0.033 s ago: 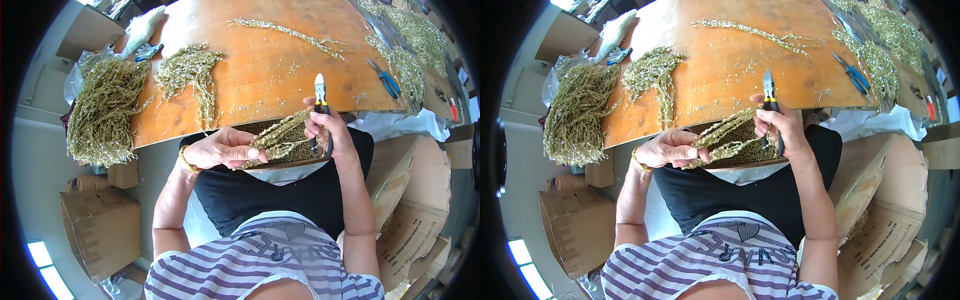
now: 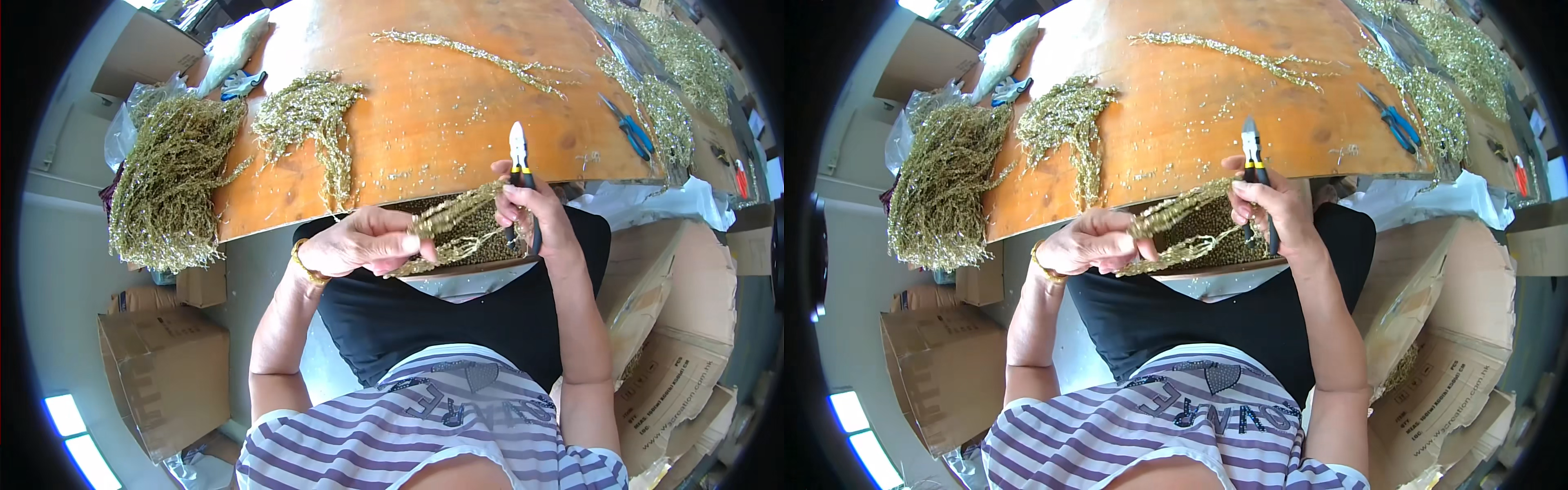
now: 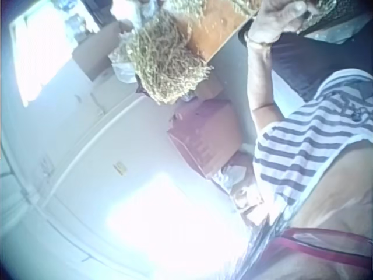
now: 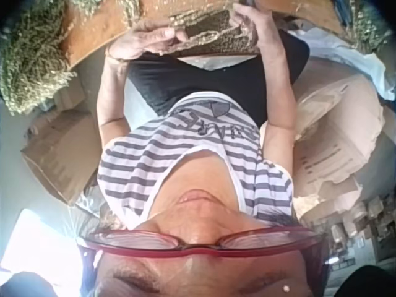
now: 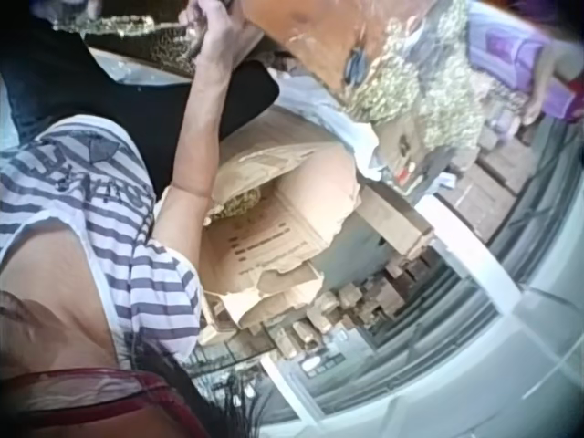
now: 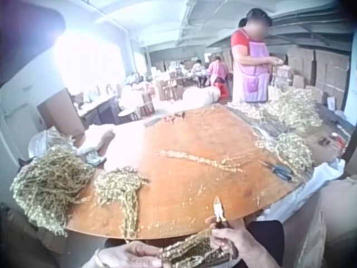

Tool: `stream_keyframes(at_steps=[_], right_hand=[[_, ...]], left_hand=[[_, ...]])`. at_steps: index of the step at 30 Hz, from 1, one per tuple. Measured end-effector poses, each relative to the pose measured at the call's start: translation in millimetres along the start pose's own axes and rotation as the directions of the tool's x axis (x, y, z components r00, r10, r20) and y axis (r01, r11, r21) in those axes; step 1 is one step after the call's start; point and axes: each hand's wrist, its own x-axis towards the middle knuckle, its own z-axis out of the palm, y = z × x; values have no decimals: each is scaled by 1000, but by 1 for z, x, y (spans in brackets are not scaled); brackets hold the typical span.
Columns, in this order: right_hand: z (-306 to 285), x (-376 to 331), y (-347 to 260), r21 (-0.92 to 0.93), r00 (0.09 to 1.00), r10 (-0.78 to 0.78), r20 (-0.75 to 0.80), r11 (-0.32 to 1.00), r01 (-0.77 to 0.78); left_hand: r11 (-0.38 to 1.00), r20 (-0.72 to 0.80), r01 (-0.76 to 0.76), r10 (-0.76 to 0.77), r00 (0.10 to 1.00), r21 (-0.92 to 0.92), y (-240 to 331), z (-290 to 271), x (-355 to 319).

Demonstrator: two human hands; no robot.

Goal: Trimming and cleaning dried decorative gold-colored grass at a workbench using small snips.

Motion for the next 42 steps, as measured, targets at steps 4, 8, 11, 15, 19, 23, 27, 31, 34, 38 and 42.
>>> stream_keyframes(at_steps=[4, 8, 11, 15, 19, 23, 27, 31, 34, 38, 42], right_hand=[[-3, 0, 11, 42, 997, 65, 33, 997, -66], [-4, -3, 15, 39, 995, 86, 43, 995, -87], [-5, -6, 16, 40, 996, 89, 32, 995, -90], [-4, -8, 18, 29, 996, 88, 21, 996, -89], [-7, -7, 22, 12, 995, 96, 23, 995, -96], [0, -5, 26, -103, 994, 109, 17, 989, -107], [3, 1, 29, -19, 998, 55, -44, 998, -56], [6, -7, 25, 55, 958, -121, -259, 989, 140], [10, -28, 20, -268, 932, -185, -312, 958, 100], [23, -72, 30, -407, 998, 46, -45, 911, -61], [27, -84, 67, -526, 963, 265, 49, 826, -201]], left_hand=[[995, -81, -89, 85, 993, -45, 2, 2, 0], [981, -61, -37, 26, 998, -189, 0, -4, -1], [981, -24, -17, 13, 1000, -193, 0, 0, 0], [969, 12, -18, 21, 1000, -248, -2, 3, -1], [978, -27, -34, 29, 999, -208, -1, 5, 1], [981, -110, -72, 53, 993, -178, 10, 15, -1], [985, -104, -117, 104, 989, -126, 26, 17, -1], [990, -108, -118, 109, 988, -81, 38, 16, 2], [992, -106, -117, 111, 988, -52, 39, 12, 1], [994, -117, -105, 99, 988, -43, 36, 4, -2], [993, -148, -108, 99, 984, -51, 34, 3, 0]])
